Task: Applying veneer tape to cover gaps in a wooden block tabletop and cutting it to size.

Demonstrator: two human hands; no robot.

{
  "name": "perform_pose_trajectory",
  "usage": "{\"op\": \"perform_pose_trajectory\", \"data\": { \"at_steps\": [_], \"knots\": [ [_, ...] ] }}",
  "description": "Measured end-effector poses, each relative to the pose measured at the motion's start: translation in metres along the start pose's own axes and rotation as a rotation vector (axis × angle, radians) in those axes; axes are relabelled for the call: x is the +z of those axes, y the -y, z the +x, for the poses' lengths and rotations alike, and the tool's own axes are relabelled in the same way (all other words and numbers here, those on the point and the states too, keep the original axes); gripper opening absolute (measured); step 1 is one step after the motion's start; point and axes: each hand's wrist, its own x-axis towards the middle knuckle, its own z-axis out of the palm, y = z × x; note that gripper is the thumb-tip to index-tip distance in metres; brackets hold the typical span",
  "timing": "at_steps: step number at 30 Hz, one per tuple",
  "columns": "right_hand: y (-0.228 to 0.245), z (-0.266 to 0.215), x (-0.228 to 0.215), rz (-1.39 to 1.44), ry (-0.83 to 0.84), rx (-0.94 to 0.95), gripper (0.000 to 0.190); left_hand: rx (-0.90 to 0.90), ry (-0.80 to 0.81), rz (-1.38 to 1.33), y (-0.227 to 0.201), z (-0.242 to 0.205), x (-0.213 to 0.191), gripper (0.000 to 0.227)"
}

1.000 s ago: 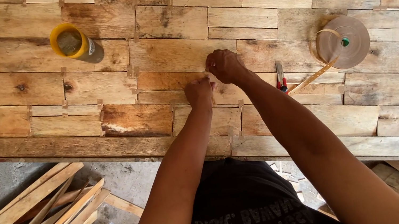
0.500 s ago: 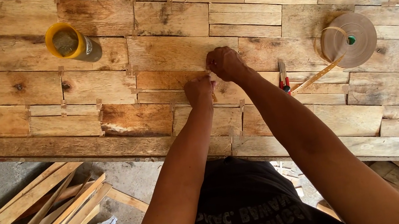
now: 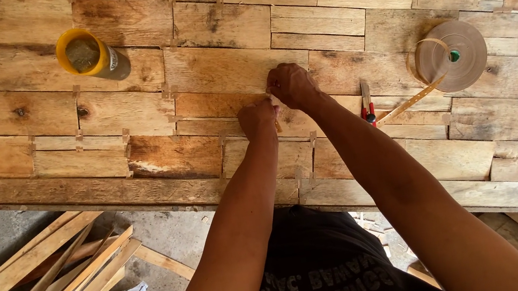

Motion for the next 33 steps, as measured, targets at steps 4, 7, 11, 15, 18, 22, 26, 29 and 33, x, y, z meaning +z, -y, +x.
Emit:
{"op": "perform_pose_trajectory", "data": {
  "at_steps": [4,7,11,15,18,22,26,29,33],
  "knots": [
    [-0.003,0.009,-0.001,-0.037,-0.043,0.022,0.01,0.01,-0.01,0.128,-0.01,-0.012,-0.004,0.023],
    [-0.006,0.015,-0.004,0.088,-0.062,0.136,0.034,0.057,-0.016,0.316,-0.009,-0.013,-0.006,0.029],
    [-0.027,0.02,0.007,0.191,-0.118,0.207,0.035,0.063,-0.012,0.328,-0.017,-0.021,-0.01,0.029],
    [0.0,0.012,-0.006,0.102,-0.162,0.094,0.052,-0.008,-0.004,0.189,-0.017,-0.026,-0.008,0.032],
    [0.01,0.015,-0.005,0.095,-0.062,0.401,0.047,0.019,0.004,0.217,-0.012,-0.017,-0.006,0.029],
    [0.002,0.01,-0.003,0.061,-0.039,0.366,0.045,0.057,-0.004,0.276,-0.018,-0.027,-0.009,0.03],
    [0.001,-0.005,-0.004,0.105,-0.161,0.062,0.051,0.05,-0.031,0.335,-0.025,-0.039,-0.012,0.039],
    [-0.023,-0.002,0.009,0.169,-0.233,-0.02,0.045,0.09,-0.02,0.292,-0.01,-0.023,-0.01,0.035],
    [-0.03,-0.006,0.006,0.253,-0.275,-0.204,0.037,0.009,0.07,-0.091,-0.016,-0.018,-0.015,0.039]
  ]
}}
